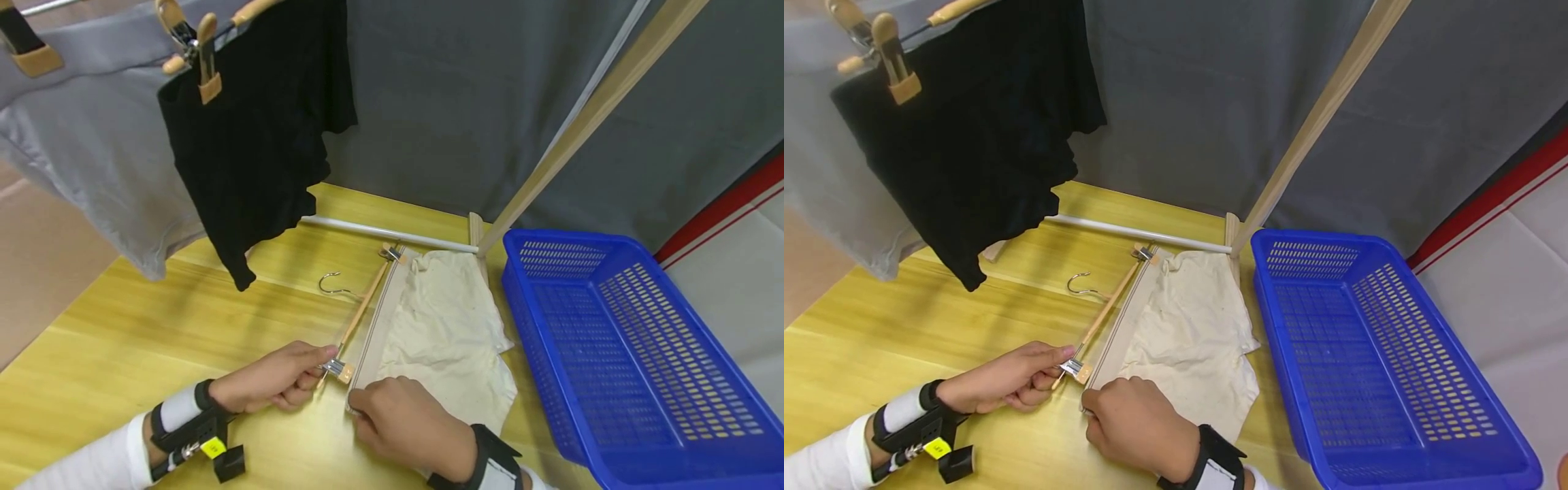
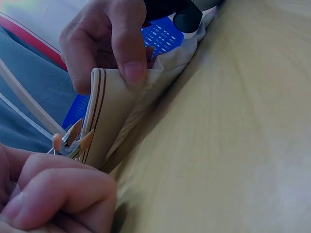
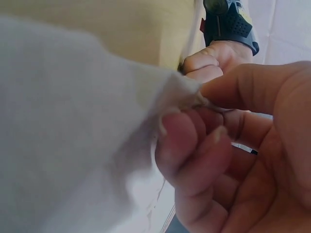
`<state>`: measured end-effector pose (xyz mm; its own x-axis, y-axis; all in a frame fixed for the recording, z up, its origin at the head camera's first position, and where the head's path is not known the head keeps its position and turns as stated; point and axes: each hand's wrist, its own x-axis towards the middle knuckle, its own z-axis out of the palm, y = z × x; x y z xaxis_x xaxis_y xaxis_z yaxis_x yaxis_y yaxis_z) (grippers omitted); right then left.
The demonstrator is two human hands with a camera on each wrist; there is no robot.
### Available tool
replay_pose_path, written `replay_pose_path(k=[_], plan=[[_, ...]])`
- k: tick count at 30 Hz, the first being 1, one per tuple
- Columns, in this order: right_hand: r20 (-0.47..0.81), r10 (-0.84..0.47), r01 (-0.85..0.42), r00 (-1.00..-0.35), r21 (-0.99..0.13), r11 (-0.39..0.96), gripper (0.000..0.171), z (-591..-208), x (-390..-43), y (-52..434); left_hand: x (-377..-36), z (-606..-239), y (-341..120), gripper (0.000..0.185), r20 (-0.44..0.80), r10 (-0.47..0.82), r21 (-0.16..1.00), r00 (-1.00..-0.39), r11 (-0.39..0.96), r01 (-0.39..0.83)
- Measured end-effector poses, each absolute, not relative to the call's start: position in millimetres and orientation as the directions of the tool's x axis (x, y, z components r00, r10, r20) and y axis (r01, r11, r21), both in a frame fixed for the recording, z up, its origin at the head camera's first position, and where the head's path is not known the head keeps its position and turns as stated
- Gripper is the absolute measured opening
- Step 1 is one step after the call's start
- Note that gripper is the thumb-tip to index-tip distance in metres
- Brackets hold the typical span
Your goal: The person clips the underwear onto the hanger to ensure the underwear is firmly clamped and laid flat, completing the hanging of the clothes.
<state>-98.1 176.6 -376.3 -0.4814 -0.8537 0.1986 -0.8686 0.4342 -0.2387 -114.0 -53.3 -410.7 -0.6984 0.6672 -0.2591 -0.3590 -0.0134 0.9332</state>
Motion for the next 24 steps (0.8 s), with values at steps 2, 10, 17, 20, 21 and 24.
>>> replay_pose_path(k=[2, 10, 17, 20, 21, 24], plan=[[0.194, -0.852, -0.867, -0.486, -0.234, 0.441, 0.028, -376, -97, 175, -113, -411, -53, 0.05, -0.254, 0.666, 0.934, -0.702, -0.018, -0.356], [0.2, -0.86, -0.879, -0.469, -0.194, 0.435, 0.025, -379, -94, 169, -111, -412, -51, 0.05, -0.275, 0.646, 0.934, -0.712, 0.005, -0.357], [0.246, -0.851, -0.886, -0.464, -0.155, 0.438, 0.029, -379, -94, 161, -110, -411, -49, 0.049, -0.301, 0.632, 0.93, -0.714, 0.031, -0.365], [0.238, -0.853, -0.886, -0.464, -0.142, 0.442, 0.03, -379, -94, 159, -109, -410, -48, 0.05, -0.304, 0.638, 0.936, -0.707, 0.061, -0.348], [0.235, -0.854, -0.885, -0.464, -0.145, 0.442, 0.03, -379, -94, 158, -109, -410, -48, 0.05, -0.307, 0.64, 0.936, -0.705, 0.07, -0.344], [0.227, -0.849, -0.876, -0.477, -0.198, 0.439, 0.032, -378, -95, 159, -109, -409, -47, 0.05, -0.306, 0.642, 0.939, -0.703, 0.083, -0.333]])
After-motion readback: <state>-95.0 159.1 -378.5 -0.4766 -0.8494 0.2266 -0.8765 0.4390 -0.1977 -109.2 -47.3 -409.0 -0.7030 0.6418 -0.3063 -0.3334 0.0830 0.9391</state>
